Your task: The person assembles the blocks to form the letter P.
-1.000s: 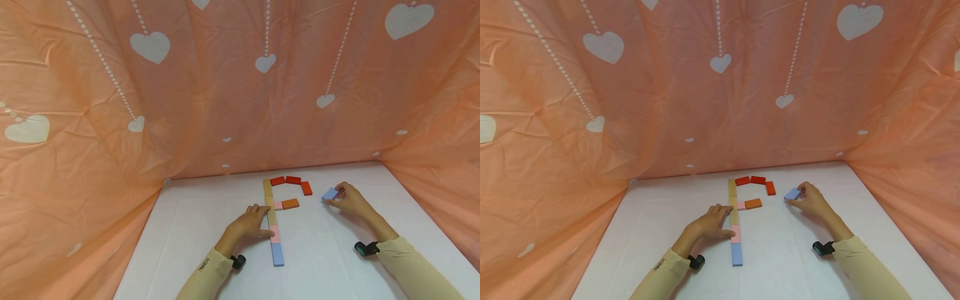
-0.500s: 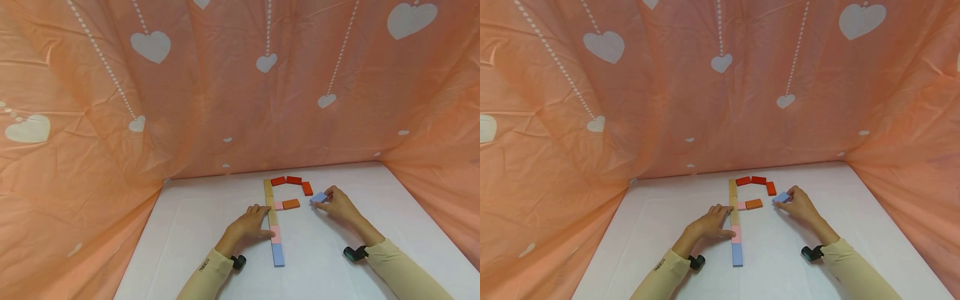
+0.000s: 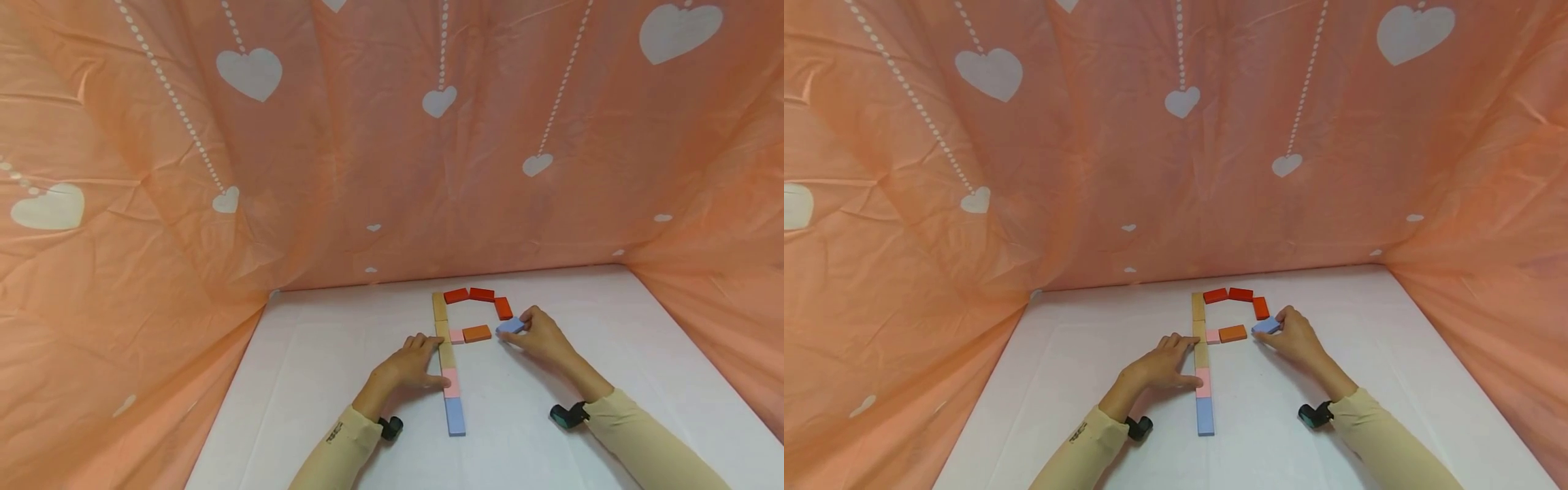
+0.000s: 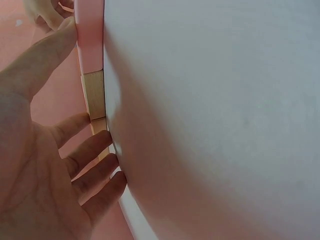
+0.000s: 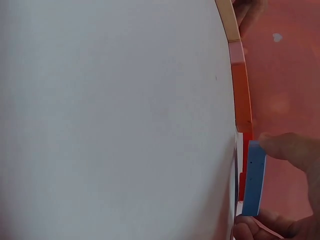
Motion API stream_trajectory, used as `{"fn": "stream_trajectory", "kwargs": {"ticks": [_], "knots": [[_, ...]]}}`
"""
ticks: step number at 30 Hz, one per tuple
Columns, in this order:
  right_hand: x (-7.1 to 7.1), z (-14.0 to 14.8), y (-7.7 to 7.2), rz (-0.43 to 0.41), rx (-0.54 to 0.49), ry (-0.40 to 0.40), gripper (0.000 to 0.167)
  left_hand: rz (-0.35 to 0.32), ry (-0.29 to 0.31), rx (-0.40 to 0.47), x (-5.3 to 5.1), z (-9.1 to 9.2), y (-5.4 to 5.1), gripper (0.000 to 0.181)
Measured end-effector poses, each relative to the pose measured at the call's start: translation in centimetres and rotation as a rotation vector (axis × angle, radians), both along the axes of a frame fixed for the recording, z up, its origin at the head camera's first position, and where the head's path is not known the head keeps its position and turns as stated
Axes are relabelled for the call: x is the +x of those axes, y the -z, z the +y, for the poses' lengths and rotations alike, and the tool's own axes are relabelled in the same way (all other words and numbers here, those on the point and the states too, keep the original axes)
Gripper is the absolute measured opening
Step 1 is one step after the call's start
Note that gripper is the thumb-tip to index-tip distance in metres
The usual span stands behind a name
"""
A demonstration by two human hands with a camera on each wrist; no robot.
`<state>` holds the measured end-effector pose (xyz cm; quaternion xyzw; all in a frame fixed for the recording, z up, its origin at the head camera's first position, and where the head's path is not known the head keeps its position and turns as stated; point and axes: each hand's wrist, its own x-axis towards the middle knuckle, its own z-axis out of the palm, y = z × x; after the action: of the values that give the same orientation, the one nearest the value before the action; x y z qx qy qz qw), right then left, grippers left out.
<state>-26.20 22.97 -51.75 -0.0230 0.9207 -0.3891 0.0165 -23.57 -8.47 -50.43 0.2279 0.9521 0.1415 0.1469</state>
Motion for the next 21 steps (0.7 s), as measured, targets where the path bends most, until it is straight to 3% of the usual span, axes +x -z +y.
{"fn": "stream_trajectory", "kwargs": {"ticks": [21], "knots": [[-0.7,-1.4,0.5,0.02,0.116,0.01,0.061,0.003,0.008,-0.006,0.1,0.0,-0.1,0.094]]}}
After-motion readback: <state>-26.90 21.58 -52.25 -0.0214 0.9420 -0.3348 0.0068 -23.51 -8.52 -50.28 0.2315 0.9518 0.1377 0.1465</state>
